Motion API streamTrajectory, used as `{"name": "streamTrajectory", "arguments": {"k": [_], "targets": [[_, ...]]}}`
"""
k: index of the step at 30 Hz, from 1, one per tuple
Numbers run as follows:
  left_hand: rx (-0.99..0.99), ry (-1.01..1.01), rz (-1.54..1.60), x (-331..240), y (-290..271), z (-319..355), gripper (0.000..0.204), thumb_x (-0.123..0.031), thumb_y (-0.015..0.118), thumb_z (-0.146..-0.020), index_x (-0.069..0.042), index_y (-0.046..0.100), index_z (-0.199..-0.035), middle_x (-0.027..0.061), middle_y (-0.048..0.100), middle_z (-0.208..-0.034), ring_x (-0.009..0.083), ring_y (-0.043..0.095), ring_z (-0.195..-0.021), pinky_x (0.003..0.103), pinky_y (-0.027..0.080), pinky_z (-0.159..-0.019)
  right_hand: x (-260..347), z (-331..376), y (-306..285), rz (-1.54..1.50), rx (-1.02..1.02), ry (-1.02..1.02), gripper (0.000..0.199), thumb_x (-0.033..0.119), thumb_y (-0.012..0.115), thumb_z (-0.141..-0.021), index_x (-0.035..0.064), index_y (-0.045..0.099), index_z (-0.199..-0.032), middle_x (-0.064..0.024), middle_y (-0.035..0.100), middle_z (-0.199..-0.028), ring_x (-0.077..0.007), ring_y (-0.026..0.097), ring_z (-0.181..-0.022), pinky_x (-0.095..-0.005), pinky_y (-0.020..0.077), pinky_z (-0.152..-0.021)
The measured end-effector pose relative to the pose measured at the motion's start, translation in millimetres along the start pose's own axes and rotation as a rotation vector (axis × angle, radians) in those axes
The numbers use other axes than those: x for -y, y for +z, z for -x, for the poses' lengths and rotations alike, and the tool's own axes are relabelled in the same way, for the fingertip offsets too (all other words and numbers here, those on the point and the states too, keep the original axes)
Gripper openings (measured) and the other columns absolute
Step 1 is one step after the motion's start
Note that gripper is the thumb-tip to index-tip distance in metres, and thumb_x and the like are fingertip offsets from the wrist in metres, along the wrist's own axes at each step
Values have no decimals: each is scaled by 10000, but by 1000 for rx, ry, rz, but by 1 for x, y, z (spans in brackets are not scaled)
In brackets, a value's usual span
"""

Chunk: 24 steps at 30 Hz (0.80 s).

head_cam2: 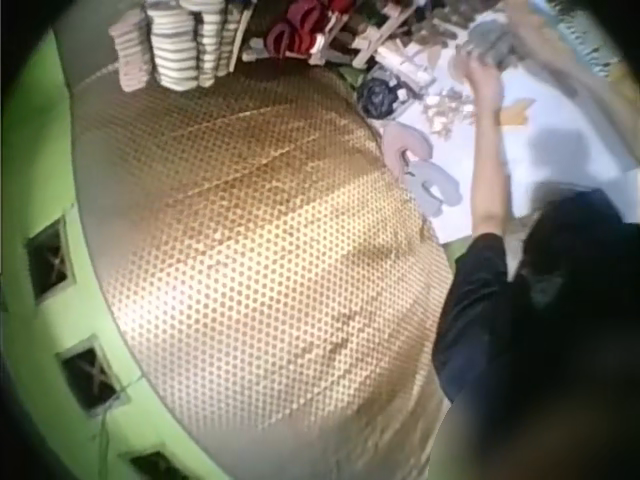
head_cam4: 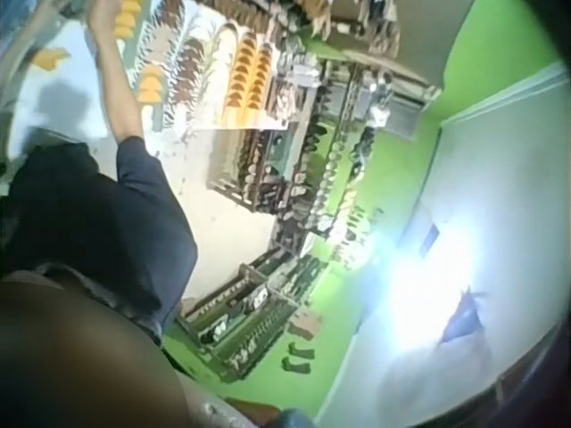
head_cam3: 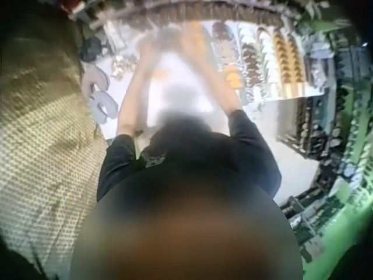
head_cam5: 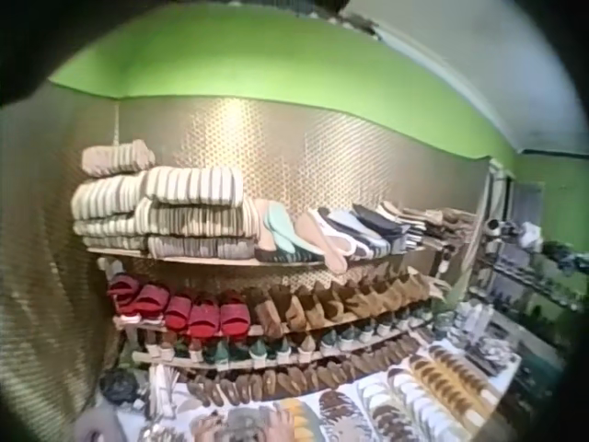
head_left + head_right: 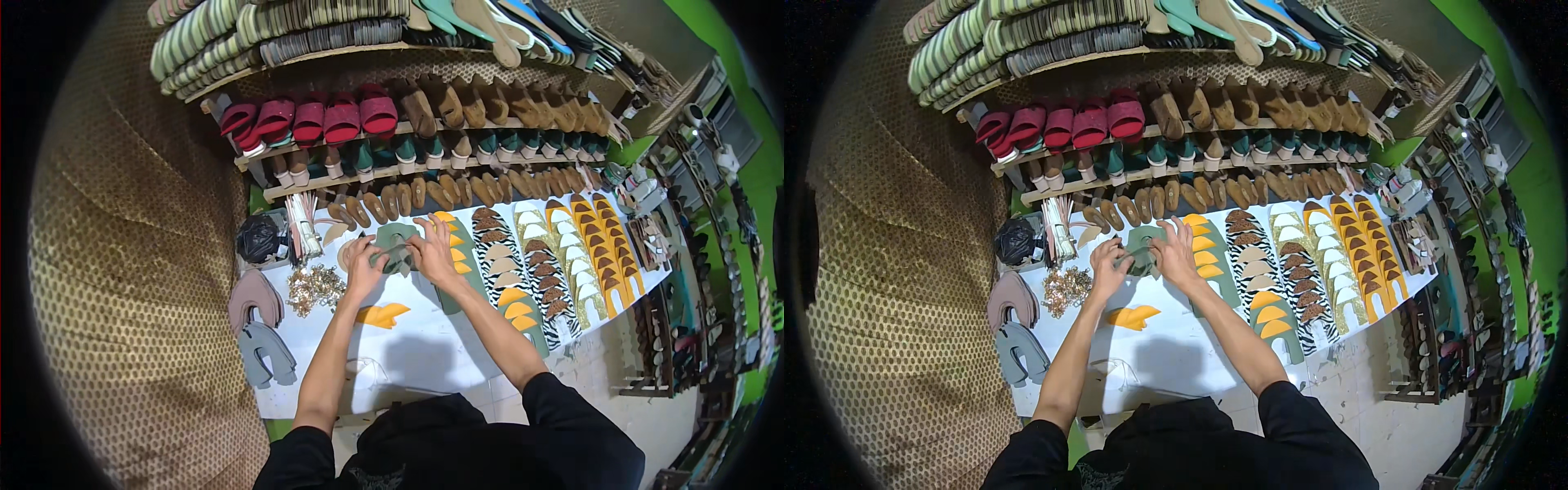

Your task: Arrange and align various cut shoe upper components on a workbench.

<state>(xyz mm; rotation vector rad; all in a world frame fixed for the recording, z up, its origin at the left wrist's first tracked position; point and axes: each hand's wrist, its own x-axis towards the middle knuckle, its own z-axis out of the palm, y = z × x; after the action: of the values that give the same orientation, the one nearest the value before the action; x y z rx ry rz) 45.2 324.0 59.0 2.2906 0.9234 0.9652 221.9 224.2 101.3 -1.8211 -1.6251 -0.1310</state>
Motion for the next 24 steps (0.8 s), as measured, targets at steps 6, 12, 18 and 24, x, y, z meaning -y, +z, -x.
{"name": "streamTrajectory", "arguments": {"k": [6,12,18,24], "targets": [[-15,15,179,-23,-32,-1,200,-185,804,-769,-33,734,-878,82,629,-1271,314,514,-1225,444,357,-1067,33,17,-37,31,4,14,297,184,731,-816,77,690,-1090,-187,448,-1396,-441,296,-1392,-632,221,-1136],[4,182,67,-72,-65,5,235,-229,832,-727,-56,765,-872,30,624,-1264,292,501,-1235,442,349,-1057,71,25,-62,31,-8,-105,197,165,705,-839,60,691,-1006,-170,462,-1398,-440,317,-1380,-627,226,-1134],[12,171,176,-86,-90,9,187,-170,820,-732,-46,752,-855,43,643,-1249,292,513,-1212,435,362,-1045,87,34,-82,-69,-40,-111,130,139,692,-843,35,696,-921,-160,492,-1375,-432,336,-1363,-612,235,-1130],[-1,147,272,-91,-101,7,178,-158,819,-734,-46,754,-857,58,650,-1240,296,528,-1186,424,379,-1032,88,33,-104,-27,-72,-141,178,174,702,-846,37,697,-961,-161,499,-1360,-410,345,-1360,-565,254,-1137]]}}
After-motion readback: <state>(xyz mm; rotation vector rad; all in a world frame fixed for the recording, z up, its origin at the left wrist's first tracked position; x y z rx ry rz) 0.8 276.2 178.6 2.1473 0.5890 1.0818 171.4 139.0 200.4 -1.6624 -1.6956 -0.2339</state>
